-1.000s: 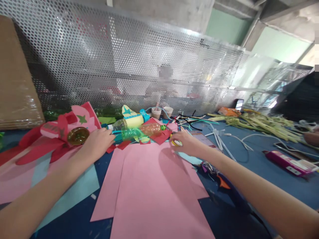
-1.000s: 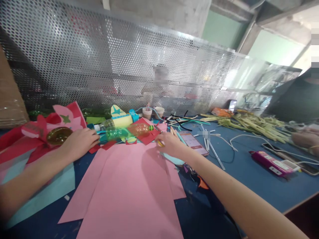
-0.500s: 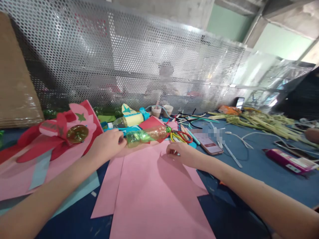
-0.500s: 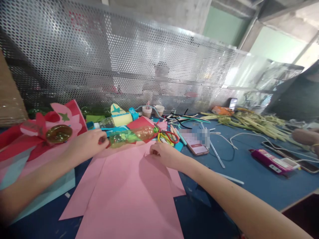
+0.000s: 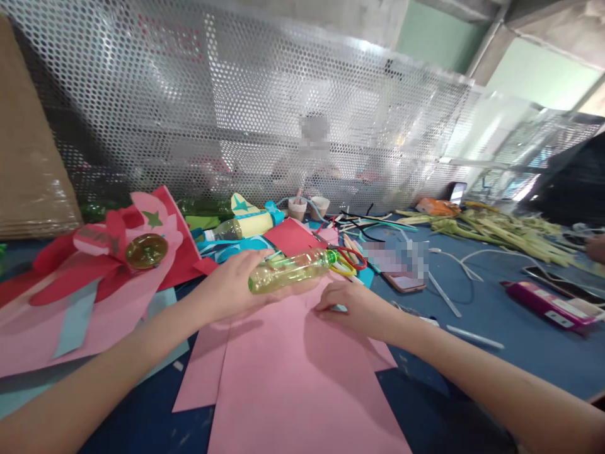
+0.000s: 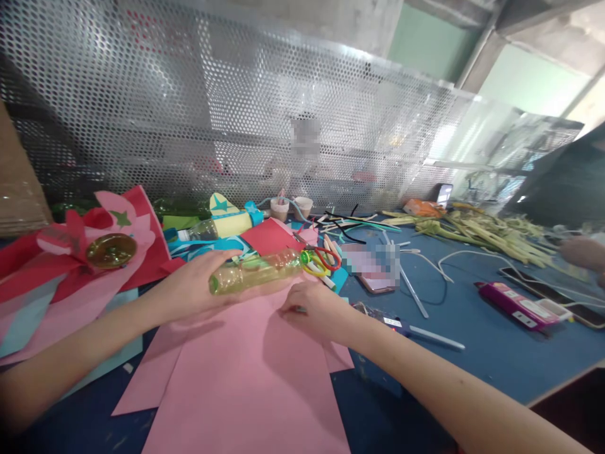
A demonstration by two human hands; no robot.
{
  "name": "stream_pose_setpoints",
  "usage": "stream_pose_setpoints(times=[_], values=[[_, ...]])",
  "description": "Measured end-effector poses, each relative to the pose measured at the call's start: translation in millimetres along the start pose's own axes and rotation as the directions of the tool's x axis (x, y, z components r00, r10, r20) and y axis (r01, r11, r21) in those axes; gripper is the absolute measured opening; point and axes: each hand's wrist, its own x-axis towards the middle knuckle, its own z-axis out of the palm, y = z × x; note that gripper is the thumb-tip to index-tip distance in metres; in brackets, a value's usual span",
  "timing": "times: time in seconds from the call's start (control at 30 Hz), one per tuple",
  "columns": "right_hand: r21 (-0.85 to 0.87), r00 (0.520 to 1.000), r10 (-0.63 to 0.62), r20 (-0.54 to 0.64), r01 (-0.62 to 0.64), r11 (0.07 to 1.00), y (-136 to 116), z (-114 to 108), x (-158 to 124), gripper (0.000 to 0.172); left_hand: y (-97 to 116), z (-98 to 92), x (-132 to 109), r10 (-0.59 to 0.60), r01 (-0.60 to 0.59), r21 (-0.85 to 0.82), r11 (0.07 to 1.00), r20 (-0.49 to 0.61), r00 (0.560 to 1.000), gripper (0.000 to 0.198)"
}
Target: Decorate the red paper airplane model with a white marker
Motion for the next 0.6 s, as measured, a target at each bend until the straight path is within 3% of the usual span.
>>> stream_pose_setpoints(times=[0.13, 0.3, 0.4, 0.6], values=[[-0.128, 1.0, 0.013, -0.008, -0.014, 0.992, -4, 8, -2, 0.019, -6, 1.2, 1, -0.055, 0.055, 0.006, 0.998, 0.057, 0.997, 0.07], [-0.495, 0.991, 0.113, 0.078, -0.06, 0.867, -1, 0, 8, 0.021, -31, -7.6, 5, -0.04, 0.058, 0.155, 0.986, -0.115, 0.993, 0.064], [-0.546, 0.987, 0.156, 0.044, -0.107, 0.831, 12, -14, 21, 0.022, -47, -16.0, 6, -0.069, 0.11, 0.229, 0.967, -0.178, 0.982, 0.061], [-0.544, 0.961, 0.259, -0.1, -0.271, 0.794, 42, -31, 43, 0.022, -69, -25.6, 1, -0.114, 0.17, 0.349, 0.921, -0.177, 0.978, 0.062]])
